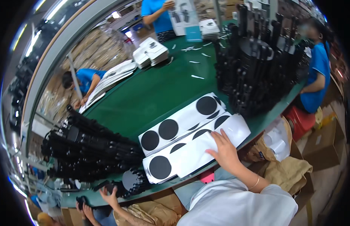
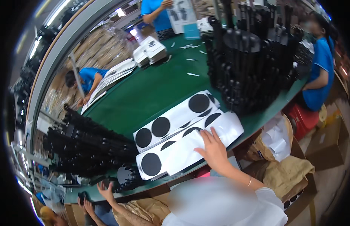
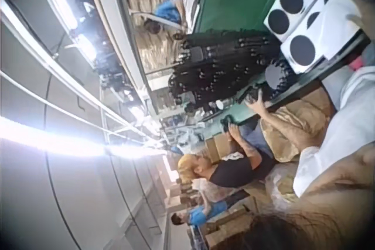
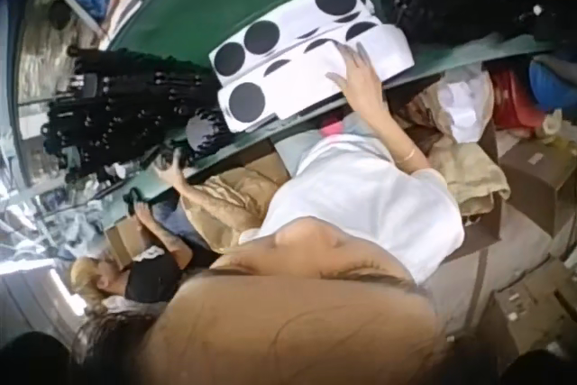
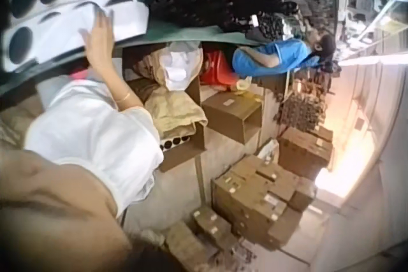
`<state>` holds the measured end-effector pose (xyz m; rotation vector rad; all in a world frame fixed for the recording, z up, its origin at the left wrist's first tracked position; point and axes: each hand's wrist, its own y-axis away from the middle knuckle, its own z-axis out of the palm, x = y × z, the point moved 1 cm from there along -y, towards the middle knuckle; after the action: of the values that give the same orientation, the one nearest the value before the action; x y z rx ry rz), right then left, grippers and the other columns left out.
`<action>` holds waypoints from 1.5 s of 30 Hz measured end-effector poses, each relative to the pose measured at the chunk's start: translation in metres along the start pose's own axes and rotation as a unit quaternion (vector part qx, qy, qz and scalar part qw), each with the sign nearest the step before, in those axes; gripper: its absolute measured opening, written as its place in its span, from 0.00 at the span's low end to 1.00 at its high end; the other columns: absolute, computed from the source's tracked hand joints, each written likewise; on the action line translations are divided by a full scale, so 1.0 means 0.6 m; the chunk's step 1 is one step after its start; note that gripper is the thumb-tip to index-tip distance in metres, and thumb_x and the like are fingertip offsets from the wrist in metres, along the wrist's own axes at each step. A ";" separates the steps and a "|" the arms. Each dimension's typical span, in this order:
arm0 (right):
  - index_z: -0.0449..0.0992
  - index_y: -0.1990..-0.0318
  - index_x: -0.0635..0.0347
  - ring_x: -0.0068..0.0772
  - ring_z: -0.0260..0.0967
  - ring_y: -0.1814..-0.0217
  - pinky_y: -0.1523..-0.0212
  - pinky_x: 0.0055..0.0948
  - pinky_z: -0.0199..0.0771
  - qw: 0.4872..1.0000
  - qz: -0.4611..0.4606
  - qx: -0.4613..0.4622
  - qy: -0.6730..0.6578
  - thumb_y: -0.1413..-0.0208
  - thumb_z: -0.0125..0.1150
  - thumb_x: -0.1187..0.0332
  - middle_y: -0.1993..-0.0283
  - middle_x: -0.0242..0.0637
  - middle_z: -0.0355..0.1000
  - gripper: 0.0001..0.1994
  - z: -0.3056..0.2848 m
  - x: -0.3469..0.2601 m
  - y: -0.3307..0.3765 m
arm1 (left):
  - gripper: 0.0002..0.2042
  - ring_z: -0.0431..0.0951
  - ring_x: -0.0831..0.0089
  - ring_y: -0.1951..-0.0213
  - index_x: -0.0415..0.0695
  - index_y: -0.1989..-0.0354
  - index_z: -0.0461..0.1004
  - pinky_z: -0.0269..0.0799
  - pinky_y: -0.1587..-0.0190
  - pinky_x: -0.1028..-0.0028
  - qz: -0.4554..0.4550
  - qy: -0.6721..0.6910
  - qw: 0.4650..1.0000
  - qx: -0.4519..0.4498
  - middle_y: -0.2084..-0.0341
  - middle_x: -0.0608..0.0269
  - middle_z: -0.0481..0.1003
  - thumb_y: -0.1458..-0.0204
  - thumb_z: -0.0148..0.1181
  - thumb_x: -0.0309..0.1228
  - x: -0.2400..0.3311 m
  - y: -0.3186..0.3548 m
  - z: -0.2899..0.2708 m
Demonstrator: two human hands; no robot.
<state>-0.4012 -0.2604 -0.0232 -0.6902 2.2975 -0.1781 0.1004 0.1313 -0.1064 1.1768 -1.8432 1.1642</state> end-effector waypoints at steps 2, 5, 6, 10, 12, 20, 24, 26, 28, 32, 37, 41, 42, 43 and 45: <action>0.72 0.45 0.66 0.58 0.72 0.47 0.47 0.40 0.72 0.996 0.048 0.058 -0.052 0.48 0.65 0.67 0.50 0.58 0.73 0.23 -0.036 0.032 0.008 | 0.44 0.68 0.59 0.43 0.37 0.32 0.52 0.63 0.40 0.63 -0.011 0.086 0.995 0.046 0.42 0.47 0.68 0.57 0.71 0.32 0.021 0.009 -0.021; 0.73 0.48 0.64 0.61 0.73 0.60 0.59 0.48 0.72 0.967 0.145 0.201 0.055 0.47 0.58 0.74 0.60 0.57 0.75 0.17 -0.124 0.128 0.042 | 0.41 0.70 0.52 0.44 0.42 0.29 0.50 0.70 0.46 0.60 -0.019 0.317 0.947 0.050 0.40 0.45 0.65 0.50 0.57 0.48 0.087 0.038 -0.046; 0.72 0.47 0.65 0.62 0.73 0.58 0.58 0.50 0.71 0.953 0.152 0.240 0.107 0.47 0.58 0.75 0.60 0.58 0.74 0.18 -0.153 0.180 0.067 | 0.41 0.70 0.52 0.44 0.42 0.29 0.50 0.71 0.46 0.59 -0.014 0.378 0.924 0.050 0.39 0.44 0.65 0.50 0.56 0.49 0.131 0.046 -0.042; 0.66 0.40 0.58 0.63 0.72 0.56 0.57 0.48 0.71 0.854 0.339 0.318 0.233 0.50 0.58 0.75 0.61 0.63 0.74 0.26 -0.186 0.412 0.164 | 0.41 0.70 0.50 0.44 0.43 0.29 0.49 0.73 0.47 0.58 0.023 0.447 0.890 0.089 0.38 0.43 0.63 0.50 0.53 0.51 0.309 0.123 -0.001; 0.64 0.39 0.60 0.63 0.72 0.53 0.54 0.50 0.71 0.853 0.386 0.280 0.211 0.50 0.59 0.75 0.56 0.60 0.74 0.28 -0.159 0.507 0.192 | 0.41 0.70 0.49 0.44 0.43 0.29 0.49 0.74 0.48 0.57 0.033 0.458 0.884 0.088 0.38 0.42 0.62 0.50 0.52 0.52 0.380 0.167 0.019; 0.68 0.46 0.64 0.56 0.65 0.44 0.41 0.49 0.62 0.852 0.208 0.399 0.268 0.55 0.56 0.80 0.50 0.51 0.70 0.24 -0.036 0.483 0.125 | 0.44 0.71 0.43 0.46 0.44 0.32 0.53 0.82 0.60 0.52 0.005 0.559 0.816 -0.148 0.42 0.34 0.63 0.54 0.55 0.59 0.486 0.250 0.181; 0.73 0.64 0.66 0.52 0.69 0.55 0.51 0.44 0.69 0.919 0.021 0.392 0.038 0.58 0.52 0.84 0.60 0.49 0.72 0.12 -0.043 0.212 0.009 | 0.44 0.72 0.43 0.46 0.44 0.34 0.54 0.81 0.57 0.47 -0.127 0.577 0.768 -0.247 0.43 0.35 0.64 0.58 0.55 0.58 0.512 0.290 0.302; 0.75 0.67 0.64 0.48 0.72 0.63 0.60 0.39 0.74 0.955 -0.136 0.250 -0.082 0.58 0.51 0.84 0.66 0.45 0.74 0.11 -0.024 0.092 -0.036 | 0.42 0.71 0.46 0.45 0.45 0.33 0.55 0.77 0.53 0.47 -0.163 0.563 0.760 -0.280 0.43 0.40 0.65 0.57 0.50 0.56 0.488 0.311 0.358; 0.77 0.59 0.63 0.46 0.71 0.51 0.52 0.40 0.73 0.962 -0.250 0.062 -0.087 0.57 0.52 0.83 0.57 0.41 0.75 0.16 0.017 0.032 -0.071 | 0.40 0.72 0.49 0.45 0.44 0.33 0.55 0.75 0.52 0.50 -0.175 0.533 0.771 -0.301 0.42 0.42 0.66 0.55 0.48 0.54 0.476 0.328 0.401; 0.76 0.51 0.60 0.42 0.61 0.35 0.37 0.42 0.62 0.953 -0.269 -0.121 -0.065 0.57 0.54 0.81 0.44 0.38 0.71 0.22 0.055 -0.002 -0.102 | 0.38 0.72 0.52 0.45 0.45 0.34 0.55 0.76 0.52 0.52 -0.144 0.509 0.797 -0.292 0.43 0.44 0.66 0.52 0.46 0.53 0.462 0.328 0.421; 0.75 0.55 0.61 0.44 0.62 0.36 0.37 0.42 0.62 0.953 -0.276 -0.118 -0.049 0.59 0.54 0.81 0.49 0.38 0.71 0.19 0.058 -0.013 -0.103 | 0.36 0.73 0.52 0.46 0.49 0.34 0.56 0.76 0.52 0.52 -0.222 0.560 0.752 -0.269 0.44 0.47 0.67 0.50 0.42 0.55 0.452 0.322 0.413; 0.73 0.59 0.62 0.46 0.62 0.39 0.39 0.43 0.62 0.960 -0.258 -0.102 -0.033 0.59 0.52 0.80 0.52 0.40 0.70 0.16 0.047 -0.031 -0.110 | 0.37 0.74 0.50 0.48 0.52 0.34 0.57 0.76 0.53 0.49 -0.229 0.538 0.764 -0.271 0.44 0.47 0.68 0.50 0.42 0.60 0.446 0.316 0.414; 0.72 0.61 0.62 0.47 0.62 0.41 0.40 0.44 0.62 0.961 -0.250 -0.098 -0.062 0.60 0.51 0.80 0.54 0.41 0.69 0.15 0.046 -0.030 -0.112 | 0.37 0.74 0.50 0.47 0.52 0.34 0.57 0.75 0.53 0.49 -0.232 0.545 0.755 -0.279 0.44 0.47 0.68 0.50 0.43 0.60 0.444 0.315 0.416; 0.72 0.61 0.62 0.47 0.62 0.41 0.40 0.44 0.62 0.960 -0.254 -0.100 -0.064 0.60 0.51 0.80 0.54 0.41 0.69 0.15 0.046 -0.028 -0.112 | 0.37 0.73 0.50 0.47 0.52 0.34 0.57 0.75 0.52 0.49 -0.235 0.552 0.747 -0.286 0.43 0.47 0.68 0.50 0.43 0.60 0.442 0.314 0.417; 0.70 0.64 0.62 0.50 0.63 0.45 0.42 0.44 0.63 0.964 -0.228 -0.058 -0.126 0.63 0.50 0.81 0.57 0.44 0.68 0.14 0.048 -0.017 -0.108 | 0.37 0.73 0.49 0.46 0.53 0.34 0.57 0.75 0.51 0.48 -0.245 0.549 0.748 -0.280 0.43 0.47 0.67 0.51 0.43 0.60 0.440 0.313 0.414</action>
<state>-0.3482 -0.3080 -0.0179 -1.2272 1.8891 -0.1573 -0.1891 -0.1488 -0.0399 0.3624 -0.7582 0.6335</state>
